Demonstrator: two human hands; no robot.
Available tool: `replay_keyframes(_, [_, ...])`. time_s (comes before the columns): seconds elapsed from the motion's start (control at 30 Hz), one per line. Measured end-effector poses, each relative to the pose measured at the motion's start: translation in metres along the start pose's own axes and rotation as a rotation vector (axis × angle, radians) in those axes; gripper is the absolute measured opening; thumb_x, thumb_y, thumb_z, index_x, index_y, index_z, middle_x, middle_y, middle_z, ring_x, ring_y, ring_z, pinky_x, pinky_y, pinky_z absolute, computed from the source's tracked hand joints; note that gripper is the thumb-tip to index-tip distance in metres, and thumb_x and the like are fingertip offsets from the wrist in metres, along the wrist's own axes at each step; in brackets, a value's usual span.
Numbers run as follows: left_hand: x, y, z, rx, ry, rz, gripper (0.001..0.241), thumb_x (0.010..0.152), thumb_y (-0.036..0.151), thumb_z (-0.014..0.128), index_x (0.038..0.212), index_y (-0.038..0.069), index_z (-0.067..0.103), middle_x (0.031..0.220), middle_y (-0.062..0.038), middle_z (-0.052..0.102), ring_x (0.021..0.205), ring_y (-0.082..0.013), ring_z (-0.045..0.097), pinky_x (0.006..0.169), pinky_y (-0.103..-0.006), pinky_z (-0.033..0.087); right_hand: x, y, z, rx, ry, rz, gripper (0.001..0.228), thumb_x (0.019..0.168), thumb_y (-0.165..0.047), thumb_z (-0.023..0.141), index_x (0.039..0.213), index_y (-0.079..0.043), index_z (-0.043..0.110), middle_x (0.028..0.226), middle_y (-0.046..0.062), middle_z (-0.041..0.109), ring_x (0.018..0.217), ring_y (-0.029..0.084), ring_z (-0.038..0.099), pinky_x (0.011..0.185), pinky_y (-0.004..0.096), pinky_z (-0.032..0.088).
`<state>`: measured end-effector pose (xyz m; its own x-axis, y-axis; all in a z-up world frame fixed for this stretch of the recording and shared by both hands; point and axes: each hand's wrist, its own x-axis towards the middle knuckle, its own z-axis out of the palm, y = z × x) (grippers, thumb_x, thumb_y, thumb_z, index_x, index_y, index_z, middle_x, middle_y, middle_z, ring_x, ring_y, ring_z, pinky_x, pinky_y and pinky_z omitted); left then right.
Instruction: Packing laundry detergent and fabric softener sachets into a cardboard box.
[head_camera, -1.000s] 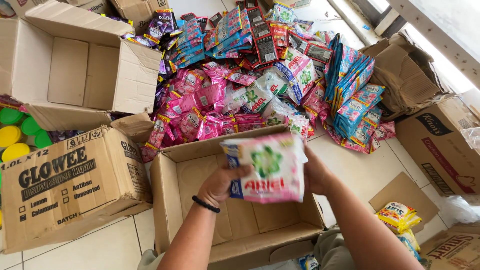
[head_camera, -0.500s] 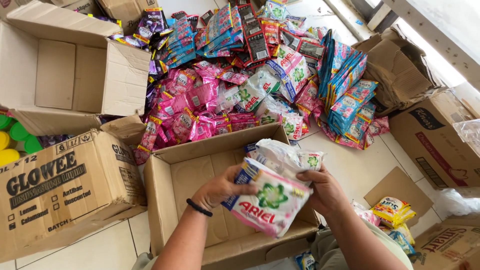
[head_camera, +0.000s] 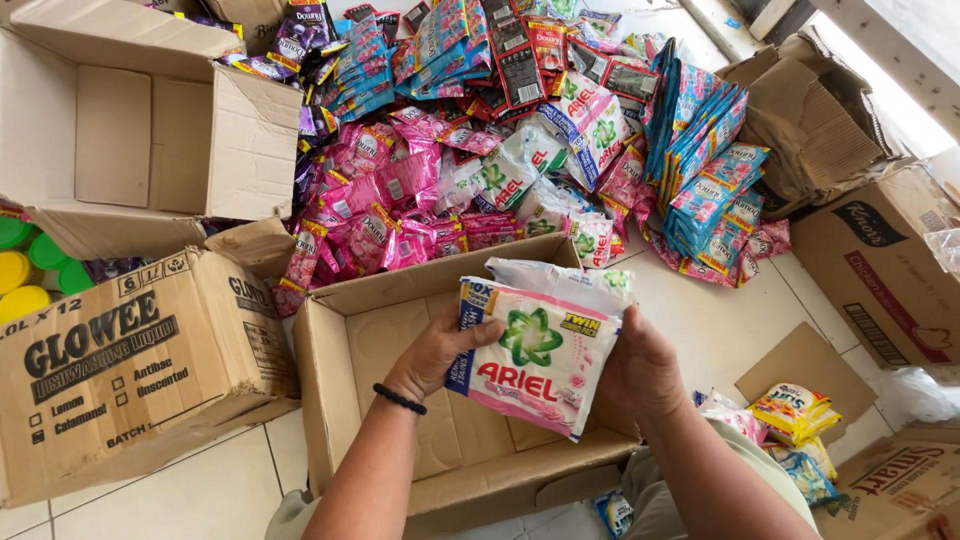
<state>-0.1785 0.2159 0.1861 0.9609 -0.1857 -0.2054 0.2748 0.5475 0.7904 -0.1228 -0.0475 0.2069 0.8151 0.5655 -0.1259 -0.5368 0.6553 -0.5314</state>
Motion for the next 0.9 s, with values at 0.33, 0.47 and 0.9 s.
replay_keyframes(0.33, [0.013, -0.031, 0.014, -0.135, 0.184, 0.230, 0.040, 0.094, 0.026, 0.077, 0.126, 0.010, 0.059, 0.112, -0.002, 0.069, 0.101, -0.0123, 0.068, 0.088, -0.0313, 0.058, 0.010, 0.011, 0.045, -0.617, 0.177, -0.038, 0.078, 0.077, -0.006, 0.081, 0.144, -0.004, 0.042, 0.125, 0.017, 0.066, 0.112, 0.028, 0.069, 0.093, 0.047, 0.060])
replay_keyframes(0.47, [0.010, -0.023, 0.018, -0.330, 0.210, 0.021, 0.051, 0.086, 0.029, 0.081, 0.126, 0.007, 0.060, 0.112, -0.008, 0.071, 0.098, -0.0185, 0.072, 0.085, -0.0366, 0.061, 0.007, 0.006, 0.075, -0.479, 0.306, 0.064, 0.067, 0.081, -0.006, 0.074, 0.142, -0.007, 0.045, 0.118, 0.017, 0.070, 0.100, 0.027, 0.073, 0.081, 0.044, 0.064])
replay_keyframes(0.9, [-0.024, 0.036, 0.029, 0.007, 0.073, 0.241, 0.044, 0.080, 0.006, 0.086, 0.121, 0.001, 0.068, 0.107, -0.008, 0.077, 0.095, -0.0167, 0.074, 0.086, -0.0335, 0.061, 0.041, -0.028, -0.076, -0.737, 0.276, 0.085, 0.044, 0.089, -0.014, 0.057, 0.126, 0.009, 0.066, 0.116, 0.020, 0.074, 0.106, 0.031, 0.072, 0.097, 0.042, 0.058])
